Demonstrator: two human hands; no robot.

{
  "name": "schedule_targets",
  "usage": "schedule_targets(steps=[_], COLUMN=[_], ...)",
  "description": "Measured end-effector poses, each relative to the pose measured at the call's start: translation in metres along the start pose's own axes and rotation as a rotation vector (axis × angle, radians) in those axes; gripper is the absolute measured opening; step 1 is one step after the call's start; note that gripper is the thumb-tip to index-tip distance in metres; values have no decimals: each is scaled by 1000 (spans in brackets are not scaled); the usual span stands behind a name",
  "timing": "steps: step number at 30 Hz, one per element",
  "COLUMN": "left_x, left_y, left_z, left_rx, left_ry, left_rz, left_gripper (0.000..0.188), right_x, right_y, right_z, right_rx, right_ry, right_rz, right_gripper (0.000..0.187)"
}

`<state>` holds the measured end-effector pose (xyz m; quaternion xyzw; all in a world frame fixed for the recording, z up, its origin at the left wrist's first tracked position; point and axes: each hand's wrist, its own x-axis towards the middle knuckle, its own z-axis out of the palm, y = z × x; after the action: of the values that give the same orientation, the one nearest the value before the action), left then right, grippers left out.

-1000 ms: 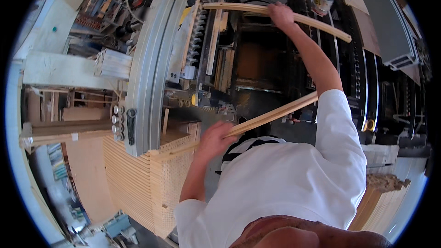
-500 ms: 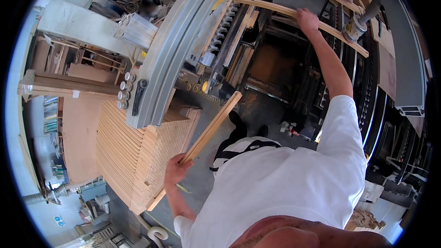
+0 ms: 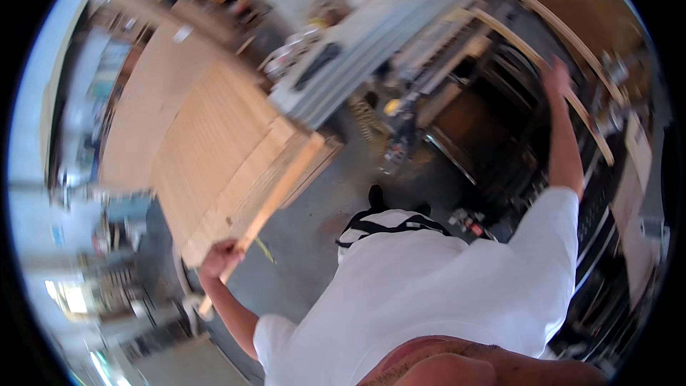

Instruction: The person repeatedly picks up thin wooden slats from a machine output area and stacks them onto a growing pile on a nearby table. The person handles the slats one by one, aligning them carefully to form a neat stack.

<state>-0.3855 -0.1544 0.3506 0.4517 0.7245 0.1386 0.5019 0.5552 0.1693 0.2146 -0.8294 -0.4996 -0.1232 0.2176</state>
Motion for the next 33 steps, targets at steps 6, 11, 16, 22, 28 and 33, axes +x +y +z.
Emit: schedule_targets(steps=[6, 11, 16, 22, 28, 33], left_x=[46, 191, 338, 441, 481, 449], left_y=[-15, 6, 62, 118, 141, 116], left_z=[-44, -79, -106, -107, -109, -58], left_rx=[-266, -251, 110, 299, 164, 157], left_ry=[252, 498, 646, 729, 577, 581], left_rz=[61, 186, 114, 104, 178, 595], left_gripper=[26, 31, 44, 42, 50, 72], right_x=[-72, -187, -294, -393, -473, -522], right_y=[-98, -184, -242, -255, -234, -245], right_z=[-30, -20, -26, -58, -66, -83], right_rx=[496, 945, 852, 638, 683, 630], right_ry=[58, -185, -390, -454, -466, -439], right_rz=[-18, 14, 97, 176, 506, 398], right_gripper=[37, 29, 29, 30, 30, 31])
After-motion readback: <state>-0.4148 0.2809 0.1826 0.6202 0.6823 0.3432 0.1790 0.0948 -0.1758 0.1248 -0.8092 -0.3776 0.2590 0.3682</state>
